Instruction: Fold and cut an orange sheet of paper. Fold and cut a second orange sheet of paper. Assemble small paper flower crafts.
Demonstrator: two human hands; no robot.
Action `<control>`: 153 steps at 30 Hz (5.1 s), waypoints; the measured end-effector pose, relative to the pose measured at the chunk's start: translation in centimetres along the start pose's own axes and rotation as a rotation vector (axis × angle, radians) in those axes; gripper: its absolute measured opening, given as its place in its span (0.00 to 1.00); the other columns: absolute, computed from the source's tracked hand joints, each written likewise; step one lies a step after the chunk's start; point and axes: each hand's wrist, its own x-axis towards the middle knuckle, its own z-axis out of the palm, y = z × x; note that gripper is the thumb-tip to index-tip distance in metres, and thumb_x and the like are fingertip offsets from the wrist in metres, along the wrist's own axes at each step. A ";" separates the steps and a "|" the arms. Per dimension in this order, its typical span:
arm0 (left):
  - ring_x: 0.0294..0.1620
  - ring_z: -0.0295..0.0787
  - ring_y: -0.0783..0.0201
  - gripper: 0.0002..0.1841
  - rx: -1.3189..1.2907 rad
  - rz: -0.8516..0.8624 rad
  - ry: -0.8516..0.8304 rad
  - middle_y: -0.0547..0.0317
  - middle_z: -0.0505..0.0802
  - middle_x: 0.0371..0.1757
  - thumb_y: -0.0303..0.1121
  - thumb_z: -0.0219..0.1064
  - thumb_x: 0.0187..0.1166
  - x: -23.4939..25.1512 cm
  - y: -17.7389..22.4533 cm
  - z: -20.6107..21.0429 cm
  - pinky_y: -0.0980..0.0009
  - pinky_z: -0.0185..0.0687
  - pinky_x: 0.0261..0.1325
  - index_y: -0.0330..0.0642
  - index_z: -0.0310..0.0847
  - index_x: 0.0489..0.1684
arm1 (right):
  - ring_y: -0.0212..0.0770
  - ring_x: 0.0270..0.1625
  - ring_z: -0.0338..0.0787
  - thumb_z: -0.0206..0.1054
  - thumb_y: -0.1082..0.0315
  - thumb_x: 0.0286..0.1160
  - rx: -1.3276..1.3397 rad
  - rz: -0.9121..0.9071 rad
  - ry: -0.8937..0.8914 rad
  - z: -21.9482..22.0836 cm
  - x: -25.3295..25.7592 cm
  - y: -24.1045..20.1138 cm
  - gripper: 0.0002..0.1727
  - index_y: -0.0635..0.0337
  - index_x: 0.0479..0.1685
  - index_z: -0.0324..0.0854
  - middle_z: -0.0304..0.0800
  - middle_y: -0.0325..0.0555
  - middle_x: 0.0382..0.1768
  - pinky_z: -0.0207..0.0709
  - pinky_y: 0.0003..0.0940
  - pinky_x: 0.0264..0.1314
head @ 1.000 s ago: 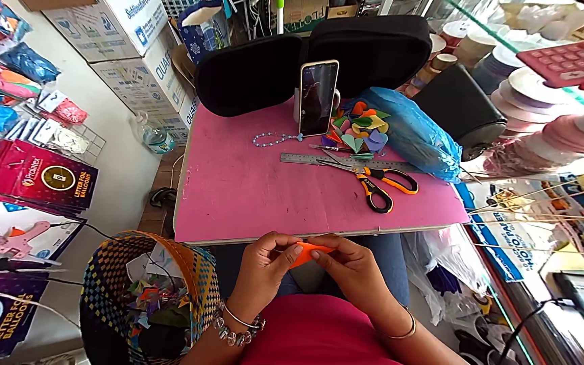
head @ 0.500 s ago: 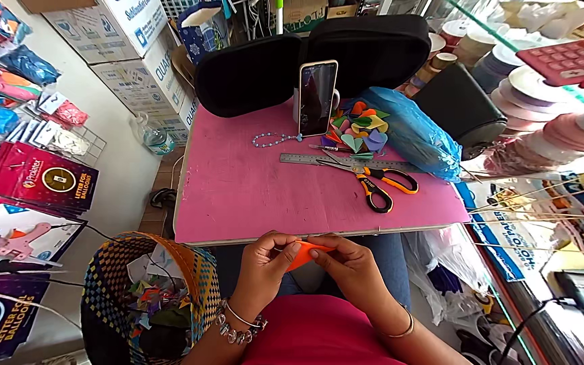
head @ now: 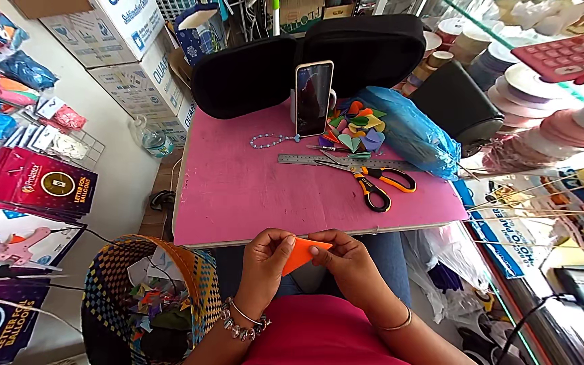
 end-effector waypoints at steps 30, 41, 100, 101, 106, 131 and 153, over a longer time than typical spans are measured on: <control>0.64 0.91 0.59 0.30 -0.166 -0.338 -0.179 0.49 0.89 0.68 0.36 0.64 0.85 0.1 1.7 -0.5 0.62 0.87 0.68 0.30 0.64 0.83 | 0.37 0.65 0.83 0.69 0.66 0.82 -1.040 -1.035 0.071 -1.5 0.5 0.2 0.03 0.48 0.47 0.87 0.89 0.37 0.56 0.73 0.31 0.71; 0.47 0.96 0.59 0.13 -0.165 -0.345 -0.037 0.49 0.95 0.50 0.19 0.59 0.84 0.0 2.1 0.1 0.64 0.94 0.55 0.28 0.80 0.62 | 0.33 0.66 0.86 0.77 0.52 0.74 -0.481 -0.544 -0.071 -1.5 0.4 0.1 0.25 0.55 0.65 0.85 0.84 0.44 0.69 0.84 0.26 0.64; 0.36 0.95 0.70 0.08 0.052 -0.179 -0.112 0.58 0.97 0.38 0.23 0.64 0.82 -0.2 1.5 -0.6 0.75 0.92 0.37 0.33 0.90 0.49 | 0.31 0.46 0.95 0.72 0.78 0.73 -0.179 -0.202 -0.103 -0.3 0.2 -0.4 0.11 0.62 0.52 0.85 0.96 0.39 0.46 0.91 0.26 0.51; 0.37 0.95 0.69 0.08 0.050 -0.192 -0.123 0.57 0.97 0.39 0.23 0.64 0.82 -0.2 1.5 -0.6 0.74 0.93 0.38 0.32 0.90 0.50 | 0.31 0.45 0.95 0.72 0.78 0.73 -0.189 -0.215 -0.096 -0.3 0.2 -0.4 0.10 0.63 0.51 0.85 0.96 0.40 0.46 0.91 0.26 0.49; 0.39 0.96 0.68 0.09 0.031 -0.243 -0.128 0.57 0.97 0.41 0.20 0.63 0.81 -0.3 1.8 -0.7 0.72 0.94 0.41 0.32 0.89 0.50 | 0.30 0.42 0.94 0.73 0.78 0.72 -0.208 -0.247 -0.070 -0.2 0.2 0.0 0.09 0.61 0.48 0.88 0.95 0.39 0.45 0.91 0.24 0.47; 0.42 0.97 0.62 0.10 -0.288 -0.466 -0.048 0.49 0.97 0.44 0.19 0.60 0.83 0.2 2.0 -0.8 0.67 0.94 0.50 0.31 0.87 0.52 | 0.27 0.56 0.88 0.64 0.78 0.77 -0.794 -0.755 -0.111 -0.3 0.4 0.1 0.10 0.60 0.46 0.91 0.90 0.45 0.48 0.81 0.15 0.62; 0.36 0.97 0.66 0.10 -0.267 -0.397 -0.001 0.50 0.97 0.38 0.19 0.58 0.84 0.0 1.7 -0.3 0.72 0.93 0.40 0.31 0.89 0.45 | 0.27 0.55 0.88 0.64 0.79 0.74 -0.708 -0.748 -0.117 -0.5 0.8 0.7 0.11 0.59 0.45 0.91 0.89 0.43 0.47 0.83 0.17 0.61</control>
